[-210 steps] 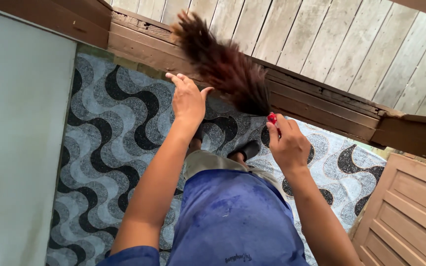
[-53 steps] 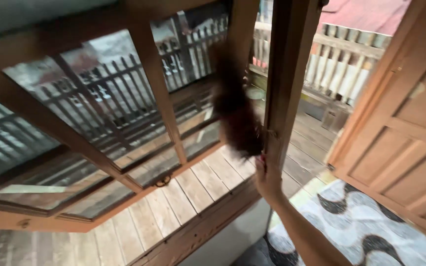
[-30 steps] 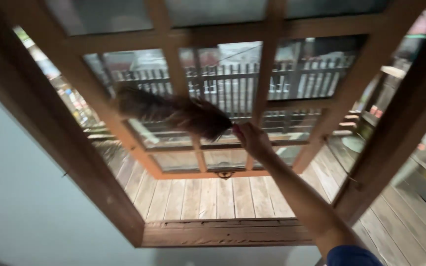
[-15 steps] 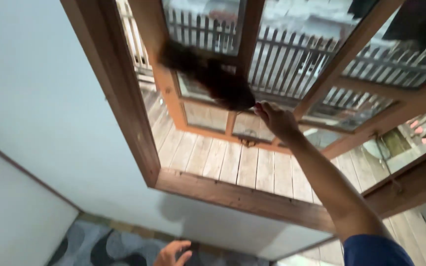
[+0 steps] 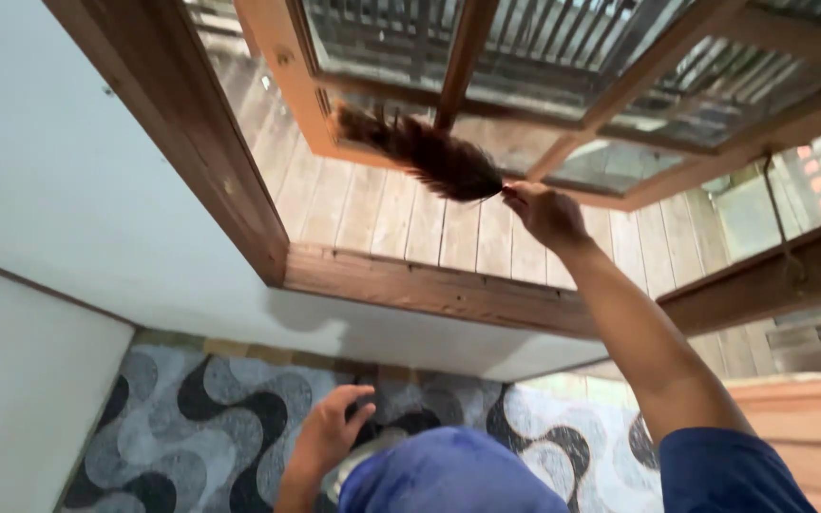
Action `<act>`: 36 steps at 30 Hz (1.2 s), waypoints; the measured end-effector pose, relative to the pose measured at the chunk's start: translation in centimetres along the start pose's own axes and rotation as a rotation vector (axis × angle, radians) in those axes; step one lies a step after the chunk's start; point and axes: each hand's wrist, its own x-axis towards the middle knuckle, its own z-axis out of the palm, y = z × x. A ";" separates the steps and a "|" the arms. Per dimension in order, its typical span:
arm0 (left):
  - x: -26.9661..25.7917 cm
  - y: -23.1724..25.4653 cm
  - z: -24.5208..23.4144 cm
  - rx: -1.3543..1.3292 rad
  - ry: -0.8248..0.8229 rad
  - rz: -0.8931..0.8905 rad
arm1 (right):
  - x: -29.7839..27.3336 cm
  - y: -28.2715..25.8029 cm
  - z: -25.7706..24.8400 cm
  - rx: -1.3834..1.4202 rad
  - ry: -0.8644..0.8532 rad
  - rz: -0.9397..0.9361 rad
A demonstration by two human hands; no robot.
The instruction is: Dusting a wooden window frame and glass panes using a feather duster
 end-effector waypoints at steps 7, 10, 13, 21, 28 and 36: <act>-0.4 0.0 -0.2 0.005 -0.099 -0.027 | -7.3 2.9 6.3 0.185 -0.102 0.089; 0.1 1.3 -0.6 0.033 -0.185 -0.093 | -12.8 1.0 9.3 0.212 -0.304 0.058; 0.8 1.7 0.1 0.039 -0.263 -0.040 | -16.6 -0.6 10.5 0.190 -0.322 0.402; 3.5 3.3 2.7 0.086 -0.416 0.117 | -25.2 -3.9 12.1 0.413 -0.400 0.623; 3.9 3.0 8.2 0.256 -0.552 0.077 | -29.4 -2.8 14.4 0.831 -0.420 0.864; 4.4 8.9 13.5 0.185 -0.605 0.113 | -29.6 -1.1 11.9 1.095 -0.535 0.831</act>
